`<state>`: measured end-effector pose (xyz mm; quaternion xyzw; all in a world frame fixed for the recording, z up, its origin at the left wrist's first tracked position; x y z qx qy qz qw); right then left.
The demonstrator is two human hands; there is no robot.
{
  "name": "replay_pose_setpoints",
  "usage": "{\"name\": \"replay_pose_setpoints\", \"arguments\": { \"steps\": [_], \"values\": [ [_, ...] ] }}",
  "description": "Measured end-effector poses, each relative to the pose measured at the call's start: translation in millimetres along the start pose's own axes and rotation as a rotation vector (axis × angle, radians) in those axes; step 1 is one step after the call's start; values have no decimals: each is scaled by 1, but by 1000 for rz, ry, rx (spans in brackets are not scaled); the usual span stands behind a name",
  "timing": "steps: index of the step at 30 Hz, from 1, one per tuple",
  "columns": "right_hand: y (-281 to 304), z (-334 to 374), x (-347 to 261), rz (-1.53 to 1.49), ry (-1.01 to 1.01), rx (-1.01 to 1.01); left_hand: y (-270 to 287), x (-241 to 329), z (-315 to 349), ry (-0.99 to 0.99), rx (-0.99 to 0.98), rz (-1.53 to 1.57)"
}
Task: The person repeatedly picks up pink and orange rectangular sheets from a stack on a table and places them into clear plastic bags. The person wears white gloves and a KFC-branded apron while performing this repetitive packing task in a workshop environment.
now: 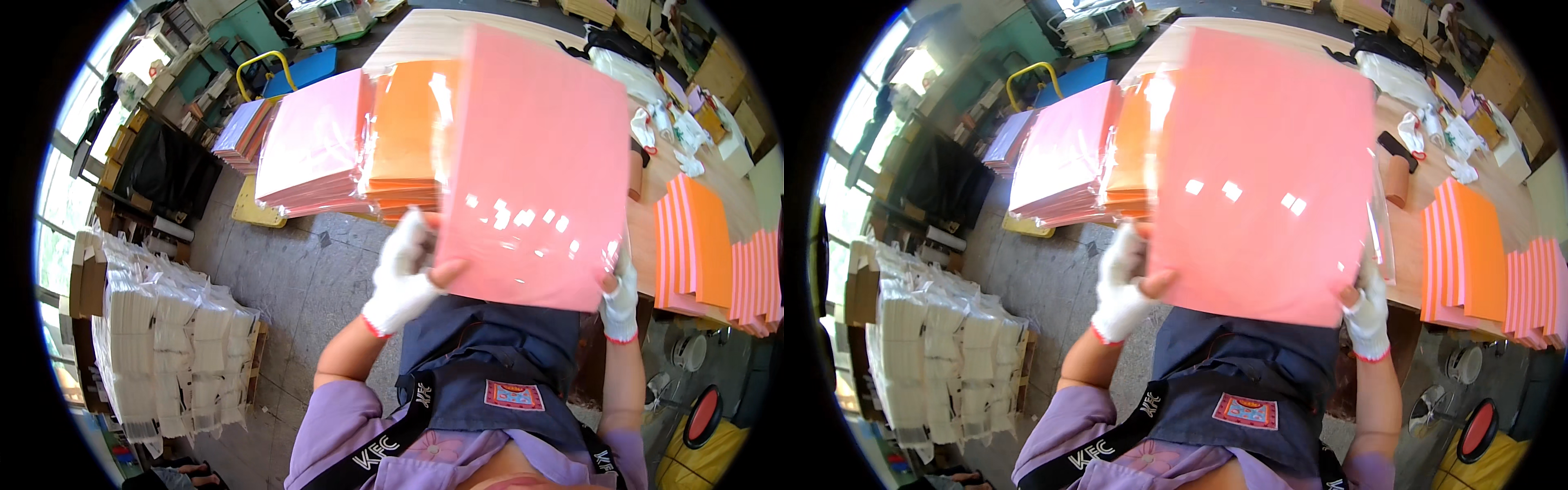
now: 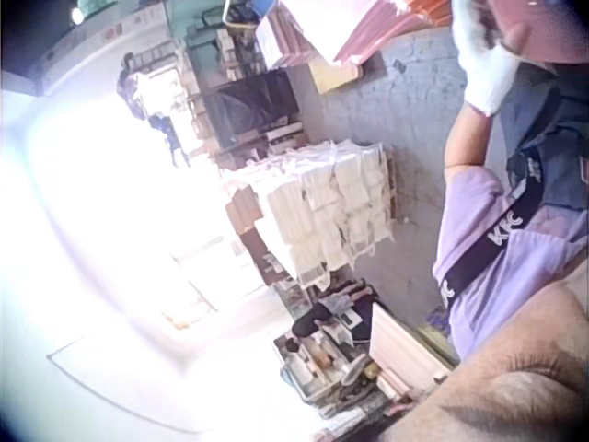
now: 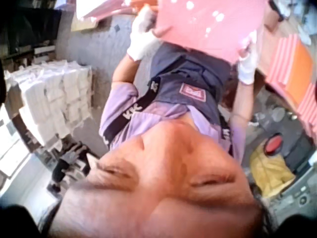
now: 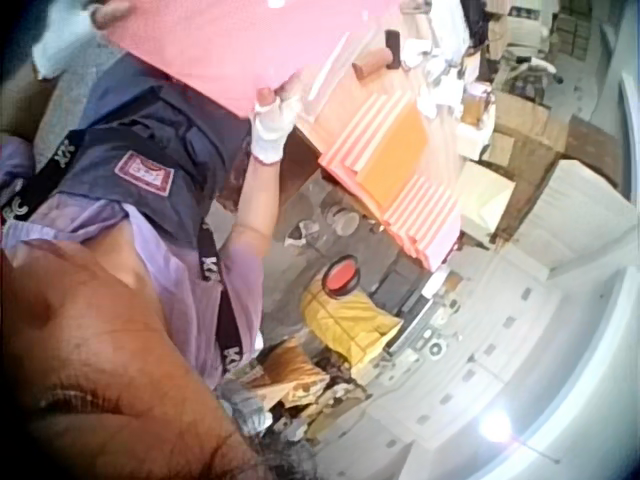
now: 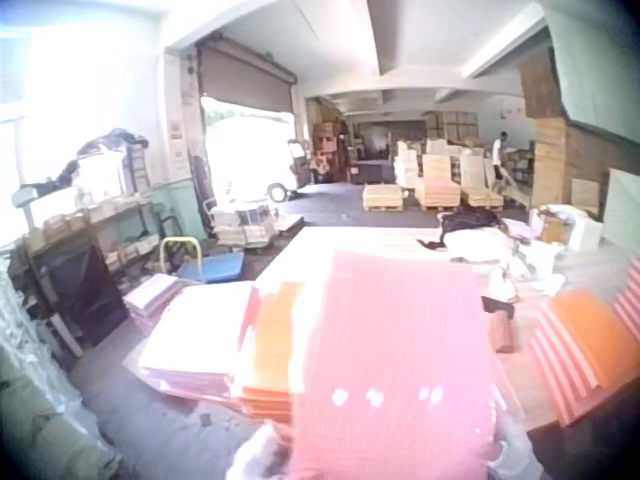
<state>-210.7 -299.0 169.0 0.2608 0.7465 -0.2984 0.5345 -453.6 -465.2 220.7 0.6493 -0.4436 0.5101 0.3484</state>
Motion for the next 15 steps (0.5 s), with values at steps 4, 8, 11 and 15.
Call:
{"name": "replay_pose_setpoints", "arguments": {
  "steps": [4, 8, 11, 15],
  "values": [
    [-84, -96, 2, 176, -9, -279, 91, 28, 6, -157, 364, -83],
    [-199, -174, 2, 291, -261, -533, 192, 39, 1, -235, 586, -146],
    [-252, -221, 17, 458, -225, -614, 252, 29, -15, -198, 574, -101],
    [-293, -242, 44, 673, -371, -748, 324, -8, -13, 87, 689, -494]
  ]
}}
Point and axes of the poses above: each hand's wrist, its own z-axis away from the middle knuckle, its own y-axis out of the back of the hand, x = y × z, the point moved 5 cm from there along -z, towards the middle knuckle, and after that the axes turned 5 degrees about -x, right-handed, at the moved point
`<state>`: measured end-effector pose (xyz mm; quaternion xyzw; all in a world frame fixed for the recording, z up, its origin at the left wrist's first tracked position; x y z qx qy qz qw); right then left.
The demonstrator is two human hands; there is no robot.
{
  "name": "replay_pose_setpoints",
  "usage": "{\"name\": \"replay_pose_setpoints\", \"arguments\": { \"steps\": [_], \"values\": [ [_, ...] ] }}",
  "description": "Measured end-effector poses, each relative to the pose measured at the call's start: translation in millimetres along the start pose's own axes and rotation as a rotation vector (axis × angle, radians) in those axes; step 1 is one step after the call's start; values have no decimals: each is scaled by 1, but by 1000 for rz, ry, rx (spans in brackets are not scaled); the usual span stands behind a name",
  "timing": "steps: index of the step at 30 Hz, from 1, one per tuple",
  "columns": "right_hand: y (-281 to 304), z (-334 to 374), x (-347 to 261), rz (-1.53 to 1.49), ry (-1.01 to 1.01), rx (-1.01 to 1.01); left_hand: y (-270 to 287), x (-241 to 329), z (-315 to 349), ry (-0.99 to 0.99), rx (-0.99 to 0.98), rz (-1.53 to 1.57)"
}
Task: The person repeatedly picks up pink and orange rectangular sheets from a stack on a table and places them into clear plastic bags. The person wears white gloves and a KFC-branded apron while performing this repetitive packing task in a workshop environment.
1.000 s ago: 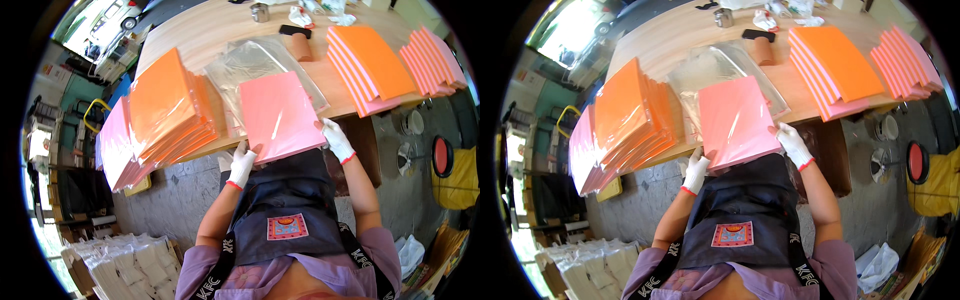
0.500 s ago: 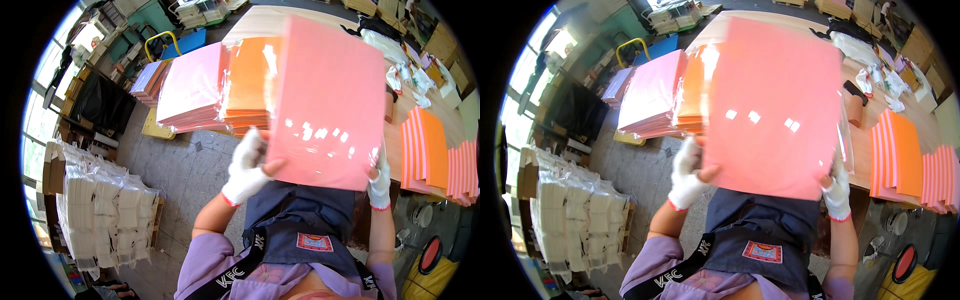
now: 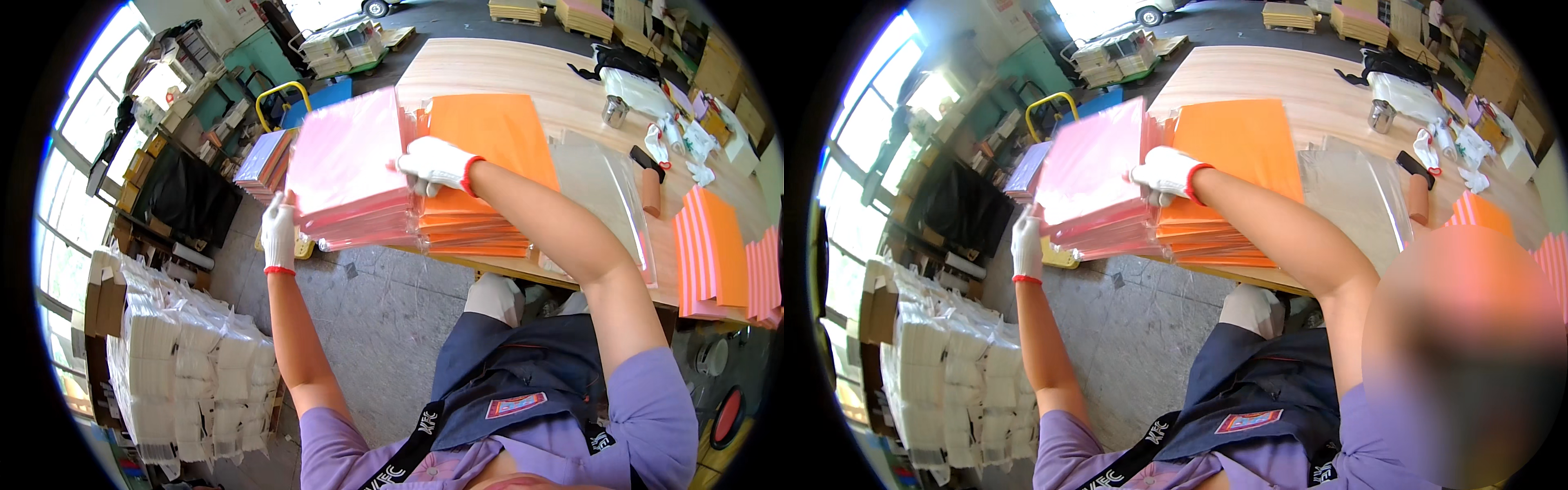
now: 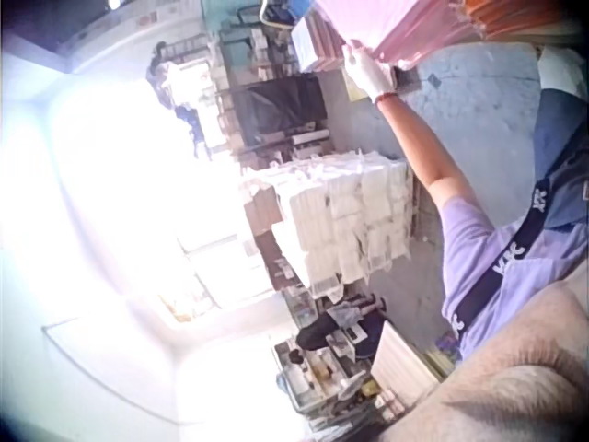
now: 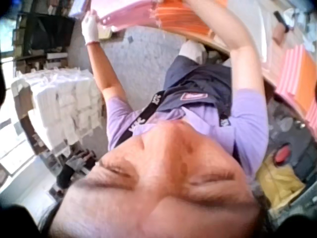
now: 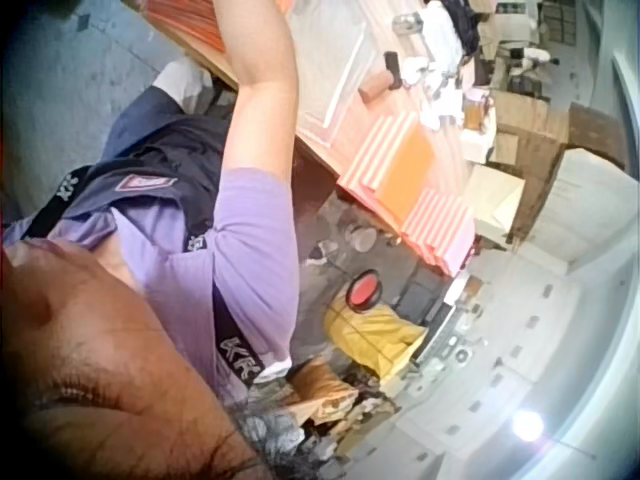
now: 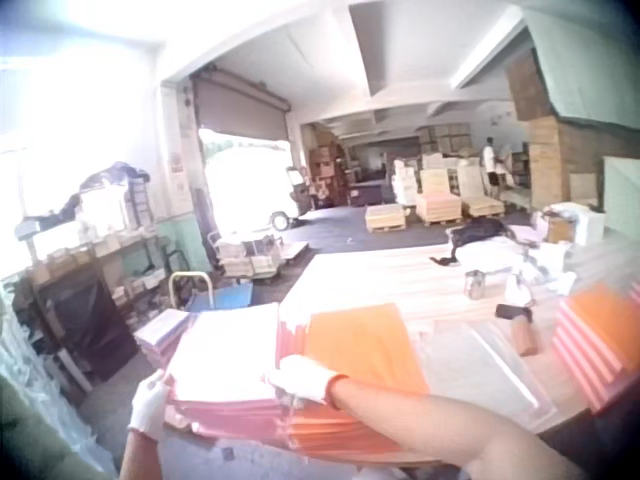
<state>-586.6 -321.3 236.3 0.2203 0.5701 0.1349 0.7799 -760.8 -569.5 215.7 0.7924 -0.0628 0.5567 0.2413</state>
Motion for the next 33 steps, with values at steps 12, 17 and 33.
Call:
{"name": "replay_pose_setpoints", "arguments": {
  "steps": [12, 17, 33],
  "values": [
    [6, 198, 35, -236, 230, 66, -17, -41, 39, -214, 262, 290],
    [37, 339, 188, 179, -140, 642, -35, -119, 115, -39, 667, 298],
    [118, 643, 388, -1010, -359, 1687, -316, 3, 303, -692, -722, -25]
  ]
}}
Point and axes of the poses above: each hand's wrist, its own z-axis away from the middle knuckle, its own y-axis out of the back of the hand, x = y × z, the point moved 5 cm from there along -z, towards the middle knuckle, and after that the axes turned 5 degrees about -x, right-handed, at the moved point
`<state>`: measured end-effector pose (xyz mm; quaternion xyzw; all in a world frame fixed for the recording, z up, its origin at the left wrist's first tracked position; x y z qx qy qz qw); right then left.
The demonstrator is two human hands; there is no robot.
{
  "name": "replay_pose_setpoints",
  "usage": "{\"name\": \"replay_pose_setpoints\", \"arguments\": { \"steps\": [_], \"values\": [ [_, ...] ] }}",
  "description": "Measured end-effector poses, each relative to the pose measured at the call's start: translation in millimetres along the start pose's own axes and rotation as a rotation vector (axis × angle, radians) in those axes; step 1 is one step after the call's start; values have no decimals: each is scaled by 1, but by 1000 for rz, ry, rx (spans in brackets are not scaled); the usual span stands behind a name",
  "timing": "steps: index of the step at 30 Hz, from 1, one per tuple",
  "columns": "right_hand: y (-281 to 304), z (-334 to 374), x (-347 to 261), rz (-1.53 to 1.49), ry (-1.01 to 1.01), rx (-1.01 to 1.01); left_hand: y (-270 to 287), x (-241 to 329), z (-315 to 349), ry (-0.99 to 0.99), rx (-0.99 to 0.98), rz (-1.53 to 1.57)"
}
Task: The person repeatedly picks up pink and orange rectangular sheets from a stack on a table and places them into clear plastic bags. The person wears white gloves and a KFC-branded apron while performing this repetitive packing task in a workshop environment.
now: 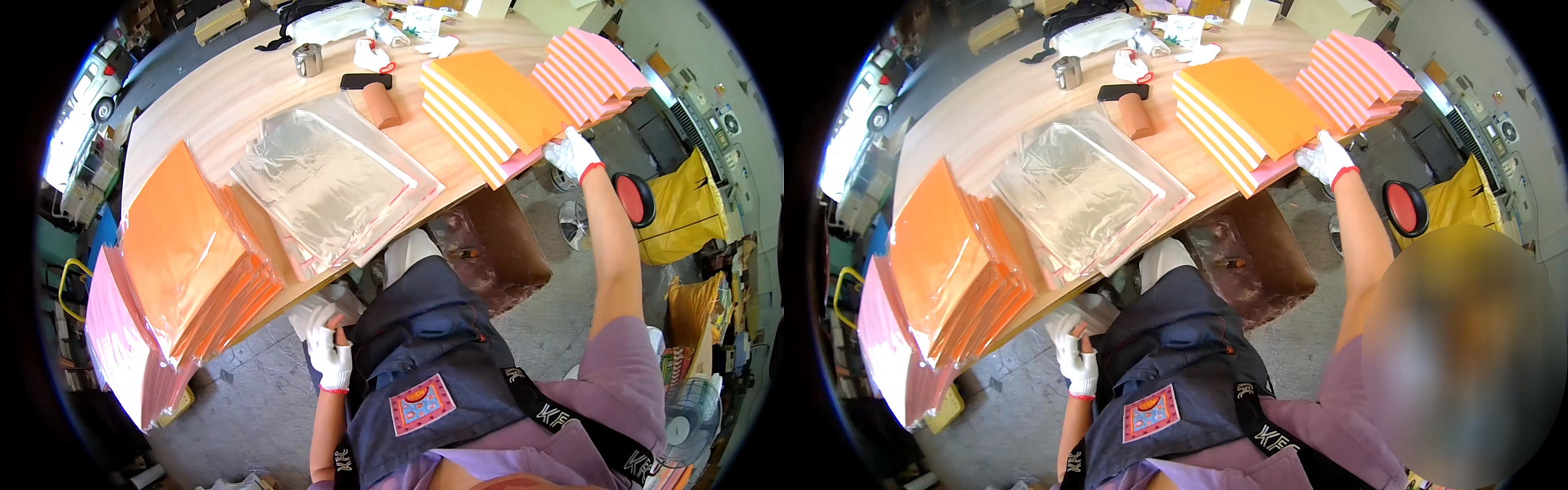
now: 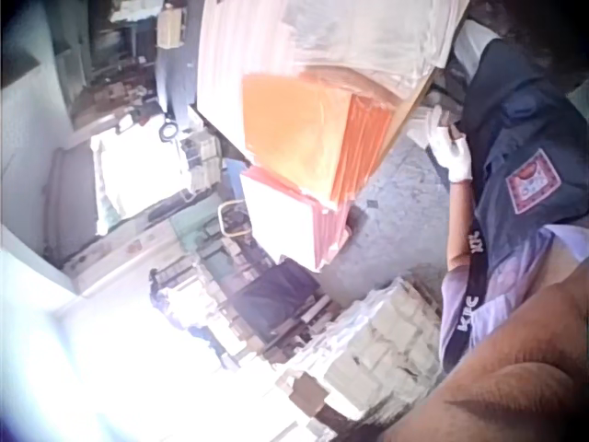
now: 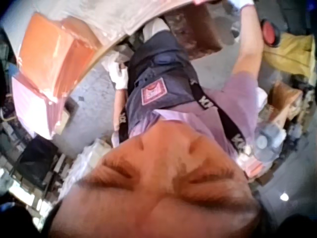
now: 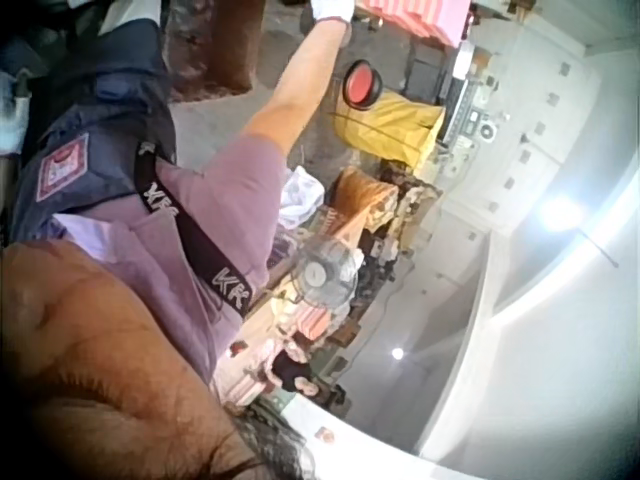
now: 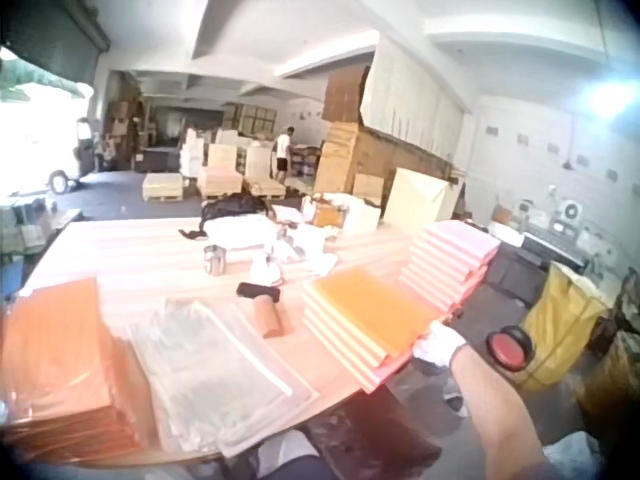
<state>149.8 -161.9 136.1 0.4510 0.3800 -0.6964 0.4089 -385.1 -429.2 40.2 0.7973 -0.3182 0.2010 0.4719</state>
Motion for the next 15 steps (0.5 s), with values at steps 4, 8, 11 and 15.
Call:
{"name": "replay_pose_setpoints", "arguments": {
  "steps": [4, 8, 11, 15],
  "values": [
    [15, -26, -2, -156, -53, -219, -14, 18, -28, -77, -59, 41],
    [-8, -25, -21, -328, -19, -134, -19, 32, -56, -180, -61, -22],
    [-29, -13, -35, -383, 7, -238, -30, 28, -89, -154, -139, -129],
    [-8, -50, -28, -185, -4, -144, -67, -6, -140, 2, -283, -469]
  ]
}}
Point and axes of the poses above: each hand's wrist, its own z-axis away from the middle knuckle, its own y-axis out of the back of the hand, x = y × z, the point moved 5 cm from there along -z, towards the middle knuckle, and after that the axes turned 5 degrees about -x, right-handed, at the moved point
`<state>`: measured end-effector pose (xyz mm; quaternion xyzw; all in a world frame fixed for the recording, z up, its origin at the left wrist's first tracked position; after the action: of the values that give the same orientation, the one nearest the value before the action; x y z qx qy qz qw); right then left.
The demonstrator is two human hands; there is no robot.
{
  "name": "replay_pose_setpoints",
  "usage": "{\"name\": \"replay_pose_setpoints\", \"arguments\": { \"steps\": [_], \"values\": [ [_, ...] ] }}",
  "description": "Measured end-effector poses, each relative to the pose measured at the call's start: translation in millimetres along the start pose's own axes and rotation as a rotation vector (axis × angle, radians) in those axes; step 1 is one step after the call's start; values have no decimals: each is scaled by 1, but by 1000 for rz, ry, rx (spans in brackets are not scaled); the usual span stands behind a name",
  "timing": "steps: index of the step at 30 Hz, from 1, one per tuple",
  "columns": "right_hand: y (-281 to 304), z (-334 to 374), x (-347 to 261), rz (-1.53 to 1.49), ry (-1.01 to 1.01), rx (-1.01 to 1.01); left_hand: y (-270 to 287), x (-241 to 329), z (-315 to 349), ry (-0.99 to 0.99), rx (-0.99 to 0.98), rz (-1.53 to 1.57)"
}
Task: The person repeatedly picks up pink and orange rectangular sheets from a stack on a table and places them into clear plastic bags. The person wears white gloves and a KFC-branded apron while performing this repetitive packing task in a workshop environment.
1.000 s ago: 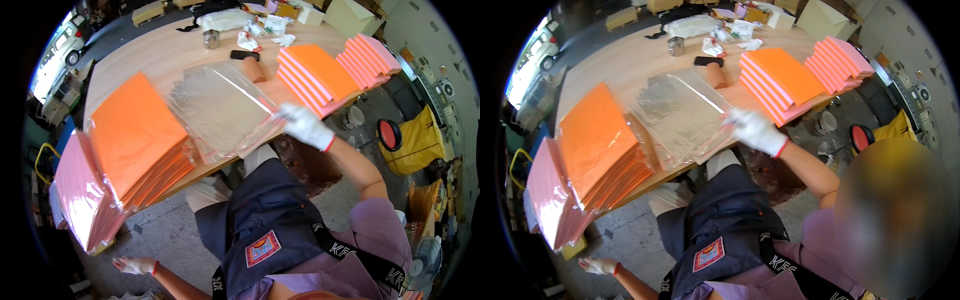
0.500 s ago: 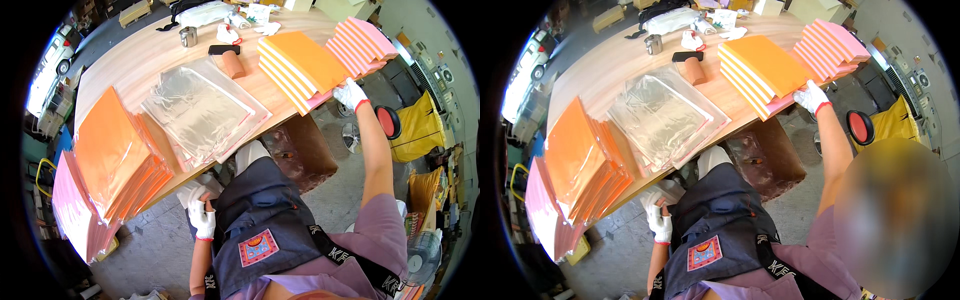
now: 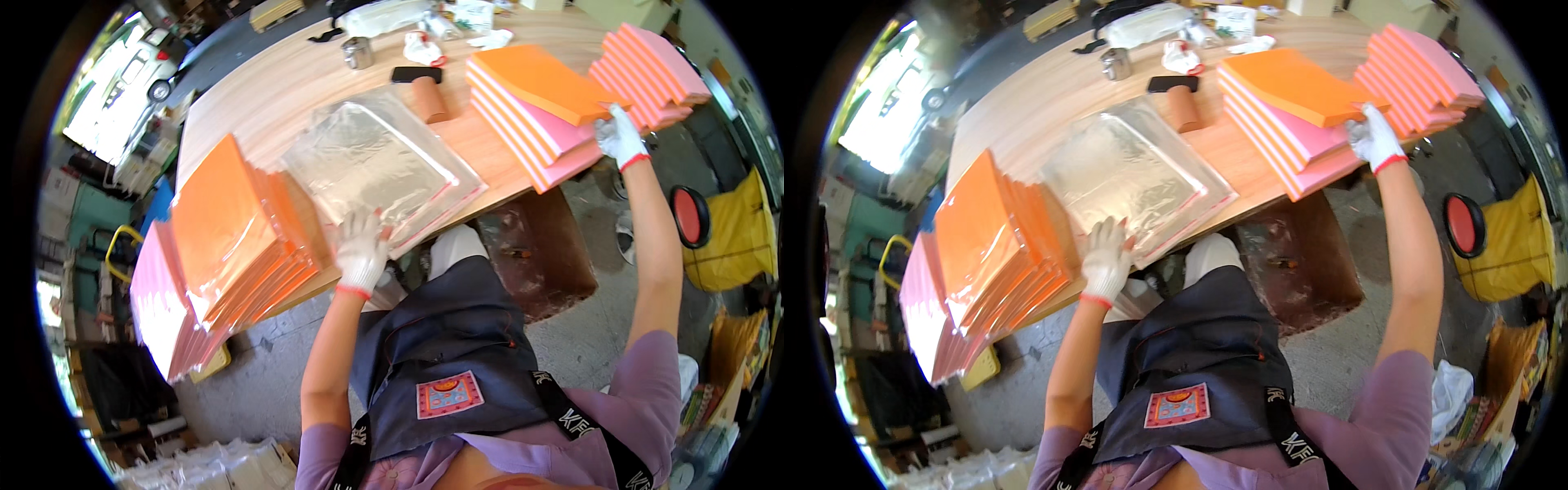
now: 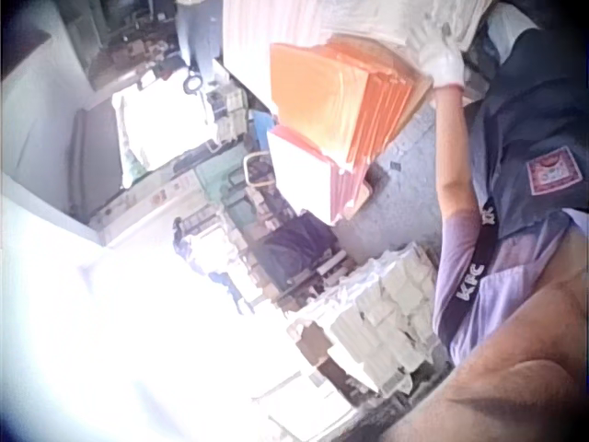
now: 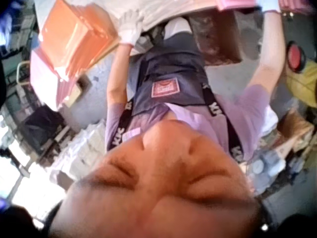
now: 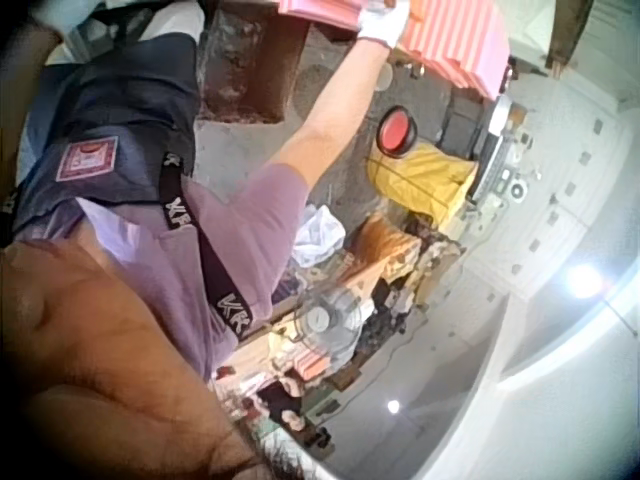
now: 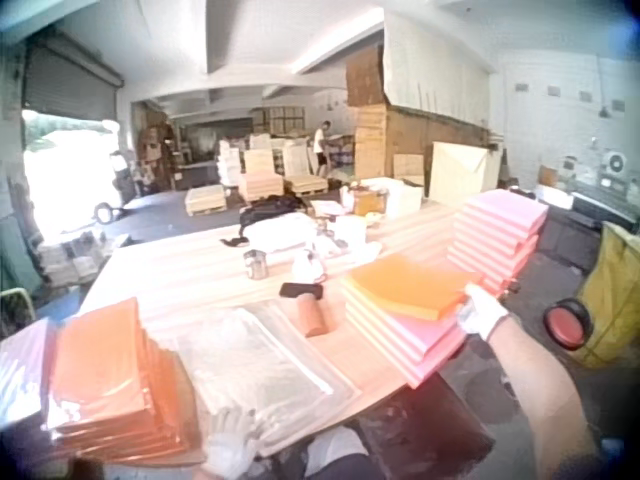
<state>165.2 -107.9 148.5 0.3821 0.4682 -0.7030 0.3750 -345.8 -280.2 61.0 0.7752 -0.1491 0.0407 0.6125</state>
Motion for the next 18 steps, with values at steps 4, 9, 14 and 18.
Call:
{"name": "replay_pose_setpoints", "arguments": {
  "steps": [4, 9, 14, 18],
  "values": [
    [-38, 31, 6, -167, 124, -63, -9, 0, -23, -6, -245, -125],
    [-33, 110, 29, -197, 171, -138, -14, -13, -34, 39, -236, -156],
    [-34, 175, 90, -19, 34, -324, -10, -31, -37, 145, -169, 79],
    [-57, 202, 152, -27, -316, -470, -17, -53, -22, 194, -60, 479]
  ]
}}
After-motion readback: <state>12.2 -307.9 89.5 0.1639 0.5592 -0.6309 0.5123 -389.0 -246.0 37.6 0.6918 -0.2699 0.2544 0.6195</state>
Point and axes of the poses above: each hand's wrist, its own z-axis away from the middle knuckle, its own y-axis out of the back of the hand, x = y × z, the point moved 5 cm from there along -z, towards the middle knuckle, and after that the axes turned 5 degrees about -x, right-handed, at the moved point
